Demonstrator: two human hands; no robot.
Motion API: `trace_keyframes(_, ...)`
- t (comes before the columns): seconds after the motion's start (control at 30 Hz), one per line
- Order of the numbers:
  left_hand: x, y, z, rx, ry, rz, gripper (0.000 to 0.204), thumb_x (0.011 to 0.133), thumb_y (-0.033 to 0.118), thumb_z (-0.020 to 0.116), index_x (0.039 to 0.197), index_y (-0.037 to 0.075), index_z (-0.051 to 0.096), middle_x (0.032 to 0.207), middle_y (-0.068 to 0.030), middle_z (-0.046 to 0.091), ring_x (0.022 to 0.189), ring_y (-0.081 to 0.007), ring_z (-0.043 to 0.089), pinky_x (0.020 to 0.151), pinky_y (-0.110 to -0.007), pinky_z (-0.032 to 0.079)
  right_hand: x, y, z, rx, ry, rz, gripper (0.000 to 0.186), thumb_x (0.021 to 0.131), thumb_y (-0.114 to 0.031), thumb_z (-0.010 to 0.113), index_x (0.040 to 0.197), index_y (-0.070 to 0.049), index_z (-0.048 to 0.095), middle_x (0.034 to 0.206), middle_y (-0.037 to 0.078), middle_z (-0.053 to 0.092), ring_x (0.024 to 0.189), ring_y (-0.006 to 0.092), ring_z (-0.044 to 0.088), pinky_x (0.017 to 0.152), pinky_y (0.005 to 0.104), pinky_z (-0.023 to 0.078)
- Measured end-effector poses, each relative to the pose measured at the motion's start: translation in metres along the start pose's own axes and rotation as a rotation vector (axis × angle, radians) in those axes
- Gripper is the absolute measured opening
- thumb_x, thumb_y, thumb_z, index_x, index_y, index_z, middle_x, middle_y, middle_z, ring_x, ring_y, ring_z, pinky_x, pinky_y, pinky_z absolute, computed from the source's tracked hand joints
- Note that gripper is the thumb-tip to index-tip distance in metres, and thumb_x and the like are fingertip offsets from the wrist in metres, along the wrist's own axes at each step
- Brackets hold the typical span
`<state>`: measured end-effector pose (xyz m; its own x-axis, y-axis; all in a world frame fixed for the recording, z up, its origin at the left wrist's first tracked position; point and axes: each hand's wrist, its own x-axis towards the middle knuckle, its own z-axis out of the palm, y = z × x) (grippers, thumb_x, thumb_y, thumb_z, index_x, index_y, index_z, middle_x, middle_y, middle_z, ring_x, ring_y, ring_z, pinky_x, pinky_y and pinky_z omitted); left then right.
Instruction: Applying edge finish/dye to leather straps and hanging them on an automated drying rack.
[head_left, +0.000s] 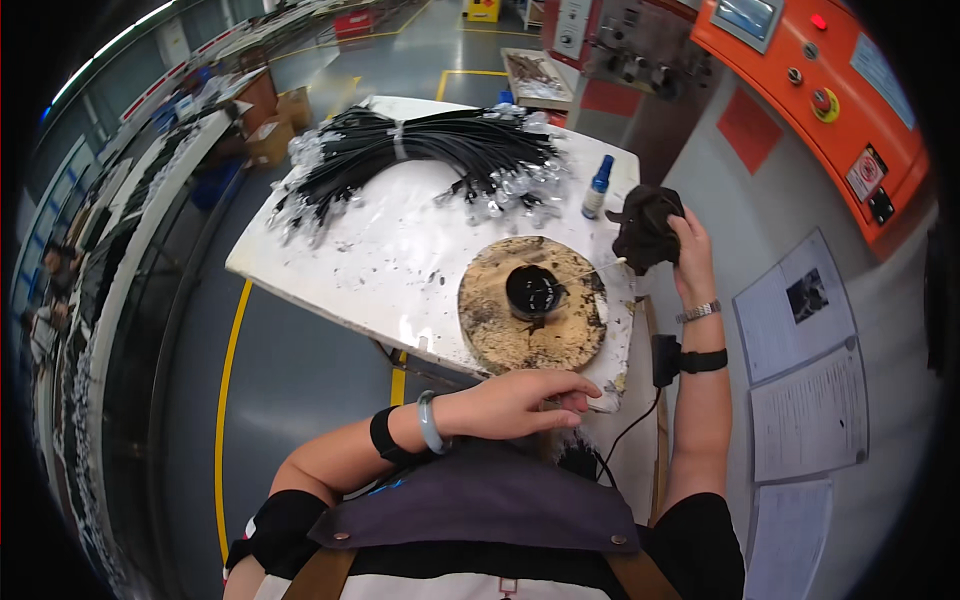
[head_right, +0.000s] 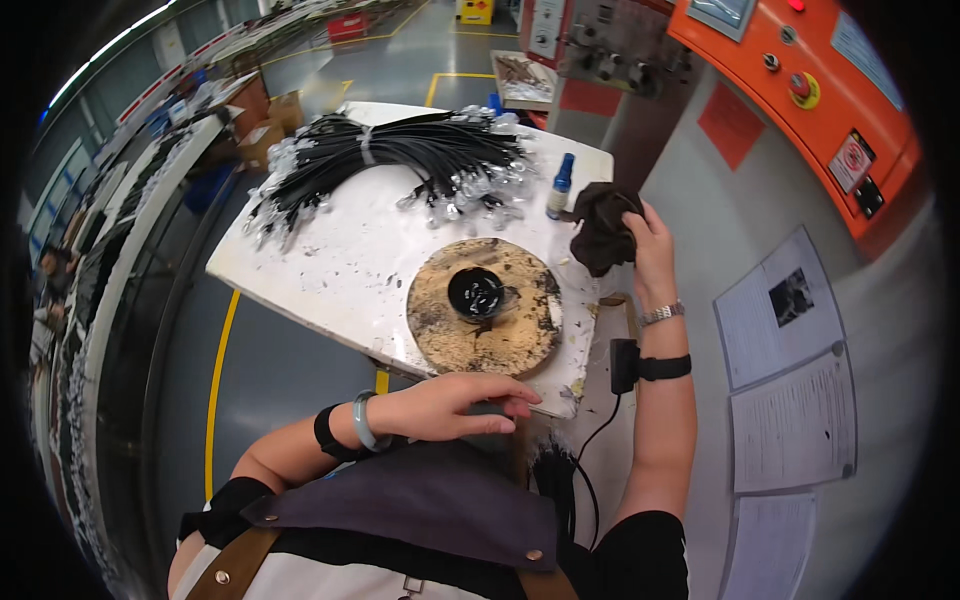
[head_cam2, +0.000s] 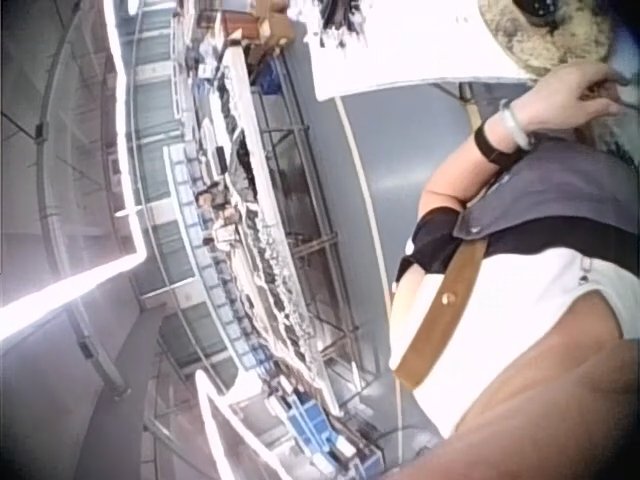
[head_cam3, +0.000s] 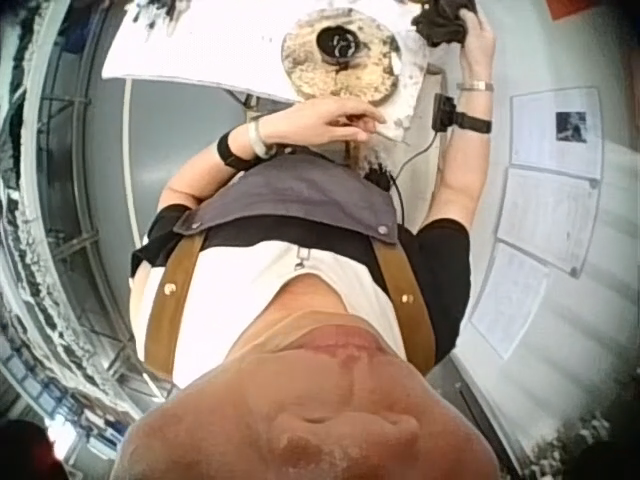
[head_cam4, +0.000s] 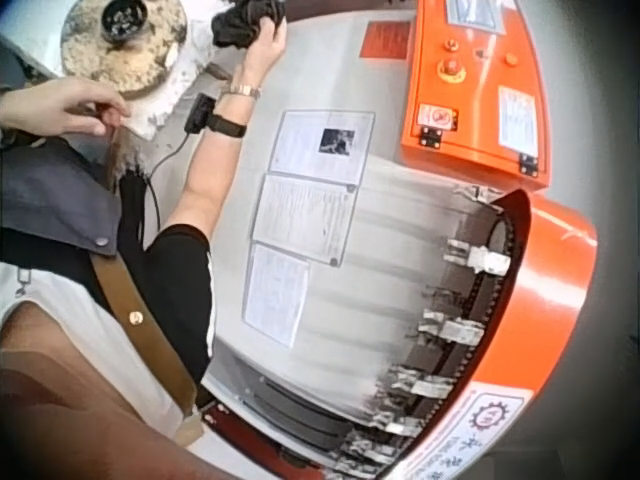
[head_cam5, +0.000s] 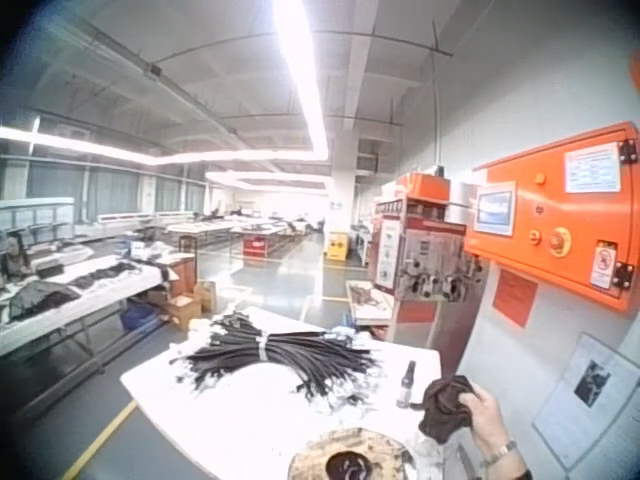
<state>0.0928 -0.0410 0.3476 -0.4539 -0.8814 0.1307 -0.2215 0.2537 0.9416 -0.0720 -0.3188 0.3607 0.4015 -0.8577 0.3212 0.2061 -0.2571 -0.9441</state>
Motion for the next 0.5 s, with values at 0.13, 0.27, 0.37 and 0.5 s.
trace_keyframes(0.13,0.011,-0.001,0.008,-0.009,-0.034,-0.007,0.038,0.087,0.012,0.058,0.123,0.005,0.048,0.107,-0.0072,0.06,0.101,-0.0164,0.057,0.088,-0.029,0.044,-0.004,-0.007,-0.015,0.195,0.044,-0.003,0.032,0.089,-0.012,0.05,0.118,0.003,0.052,0.109,0.006,0.059,0.097,0.0133,0.056,0.087,0.0256,0.044)
trace_keyframes(0.27,0.014,-0.006,0.016,-0.003,-0.022,0.003,0.037,0.087,0.012,0.058,0.122,0.005,0.048,0.105,-0.0066,0.06,0.1,-0.0164,0.057,0.088,-0.03,0.045,-0.001,-0.011,-0.024,0.315,-0.003,-0.033,0.037,0.093,-0.019,0.046,0.124,0.001,0.046,0.119,0.01,0.054,0.109,0.0178,0.053,0.095,0.0309,0.041)
trace_keyframes(0.37,0.019,-0.007,0.021,0.017,-0.02,0.001,0.036,0.087,0.013,0.058,0.121,0.006,0.049,0.108,-0.007,0.058,0.102,-0.0174,0.056,0.088,-0.03,0.044,0.003,-0.01,-0.026,0.358,0.035,-0.043,0.037,0.094,-0.021,0.045,0.124,0.0,0.046,0.12,0.009,0.054,0.11,0.0186,0.052,0.096,0.0318,0.041)
trace_keyframes(0.5,0.029,-0.003,0.024,0.117,-0.034,0.005,0.037,0.089,0.016,0.056,0.124,0.008,0.047,0.123,-0.01,0.048,0.109,-0.0209,0.051,0.092,-0.031,0.041,0.005,-0.014,-0.026,0.48,0.108,-0.083,0.037,0.094,-0.018,0.046,0.126,0.0,0.045,0.122,0.008,0.052,0.111,0.0179,0.051,0.097,0.0304,0.04)
